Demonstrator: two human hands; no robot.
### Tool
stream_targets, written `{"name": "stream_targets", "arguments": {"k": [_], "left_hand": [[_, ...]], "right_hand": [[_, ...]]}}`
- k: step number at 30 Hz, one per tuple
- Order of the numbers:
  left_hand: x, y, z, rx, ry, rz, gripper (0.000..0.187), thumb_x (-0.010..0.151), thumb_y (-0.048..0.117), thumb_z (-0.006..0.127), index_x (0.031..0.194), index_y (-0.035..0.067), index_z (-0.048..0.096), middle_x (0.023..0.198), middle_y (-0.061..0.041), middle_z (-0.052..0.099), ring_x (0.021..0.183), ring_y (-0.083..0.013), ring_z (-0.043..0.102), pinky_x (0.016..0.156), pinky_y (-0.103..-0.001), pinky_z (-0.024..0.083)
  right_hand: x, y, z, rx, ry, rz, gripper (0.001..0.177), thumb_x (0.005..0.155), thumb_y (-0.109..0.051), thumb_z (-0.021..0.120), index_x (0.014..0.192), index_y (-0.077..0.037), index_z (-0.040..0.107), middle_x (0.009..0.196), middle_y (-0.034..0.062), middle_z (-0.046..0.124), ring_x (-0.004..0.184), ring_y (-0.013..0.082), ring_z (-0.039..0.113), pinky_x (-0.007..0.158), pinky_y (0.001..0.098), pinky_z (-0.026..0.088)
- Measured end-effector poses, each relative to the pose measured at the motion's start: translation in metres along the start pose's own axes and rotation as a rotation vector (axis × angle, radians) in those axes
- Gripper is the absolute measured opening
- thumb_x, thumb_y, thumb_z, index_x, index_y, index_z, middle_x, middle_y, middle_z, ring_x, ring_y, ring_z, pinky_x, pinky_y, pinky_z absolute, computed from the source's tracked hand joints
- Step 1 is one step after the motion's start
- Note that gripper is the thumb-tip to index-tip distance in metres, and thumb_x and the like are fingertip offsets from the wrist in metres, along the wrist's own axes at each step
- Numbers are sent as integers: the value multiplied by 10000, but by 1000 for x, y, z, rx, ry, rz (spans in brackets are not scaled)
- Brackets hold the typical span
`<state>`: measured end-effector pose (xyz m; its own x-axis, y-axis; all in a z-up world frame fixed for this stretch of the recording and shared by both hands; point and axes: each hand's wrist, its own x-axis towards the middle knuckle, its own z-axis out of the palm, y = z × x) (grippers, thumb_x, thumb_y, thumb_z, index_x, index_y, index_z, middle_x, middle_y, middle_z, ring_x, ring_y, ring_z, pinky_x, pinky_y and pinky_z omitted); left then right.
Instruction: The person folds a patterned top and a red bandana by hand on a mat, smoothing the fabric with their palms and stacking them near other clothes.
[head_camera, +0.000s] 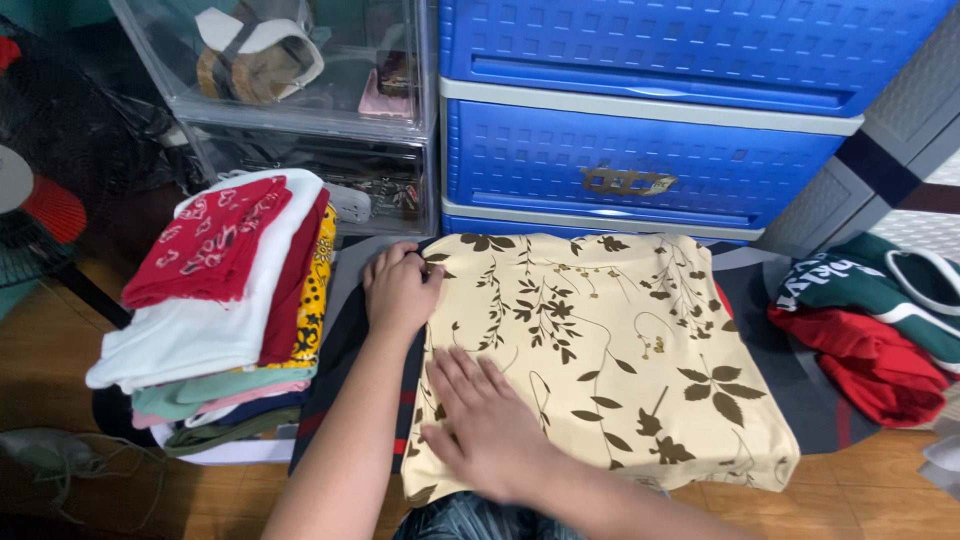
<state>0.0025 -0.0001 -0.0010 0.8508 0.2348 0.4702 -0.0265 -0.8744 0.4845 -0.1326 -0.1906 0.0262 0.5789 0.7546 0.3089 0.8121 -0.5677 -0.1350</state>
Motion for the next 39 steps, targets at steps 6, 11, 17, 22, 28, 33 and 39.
{"name": "stream_targets", "arguments": {"k": [6,11,17,22,28,33,39], "left_hand": [[-3,-5,5,-50,3,-12,292,882,358,699,856,72,749,1319,-47,654,1277,-252,547,1147,-462,313],[-2,-7,7,-33,50,11,269,879,333,691,836,73,742,1293,-45,664,1274,-259,544,1153,-469,303],[-3,-5,8,-28,46,-7,275,872,337,678,842,70,740,1287,-43,664,1260,-252,550,1152,-462,309],[-2,-5,7,-26,48,1,265,853,327,680,829,69,739,1299,-40,659,1259,-248,548,1144,-460,314],[0,-5,7,-8,44,12,249,860,318,676,864,78,739,1299,-40,653,1259,-253,544,1145,-468,315],[1,-4,8,8,53,3,276,858,332,672,898,66,733,1265,-35,644,1259,-250,522,1137,-476,299],[0,-5,6,14,57,39,269,877,331,669,884,70,735,1280,-47,642,1246,-267,531,1129,-481,311]], "right_hand": [[99,94,2,-45,-260,433,742,1023,-455,316,1598,-9,173,1662,164,215,1550,288,188,1280,452,136],[113,101,7,-67,-206,456,723,1033,-455,252,1588,-5,141,1688,171,124,1573,295,80,1266,464,81],[37,29,1,39,-264,192,748,1077,-457,264,1587,69,111,1676,274,84,1576,371,33,1257,479,52],[92,82,9,-50,-289,381,769,1030,-478,258,1605,10,110,1693,191,93,1573,299,60,1254,457,63],[131,105,11,-66,-241,502,743,1022,-471,257,1590,-11,122,1692,148,98,1570,291,64,1251,452,57],[66,34,11,-92,-309,227,776,1045,-445,361,1575,91,176,1652,283,196,1571,370,123,1258,490,86],[32,37,-15,107,-273,169,780,1024,-443,373,1588,53,160,1663,256,166,1550,355,126,1234,471,80]]}}
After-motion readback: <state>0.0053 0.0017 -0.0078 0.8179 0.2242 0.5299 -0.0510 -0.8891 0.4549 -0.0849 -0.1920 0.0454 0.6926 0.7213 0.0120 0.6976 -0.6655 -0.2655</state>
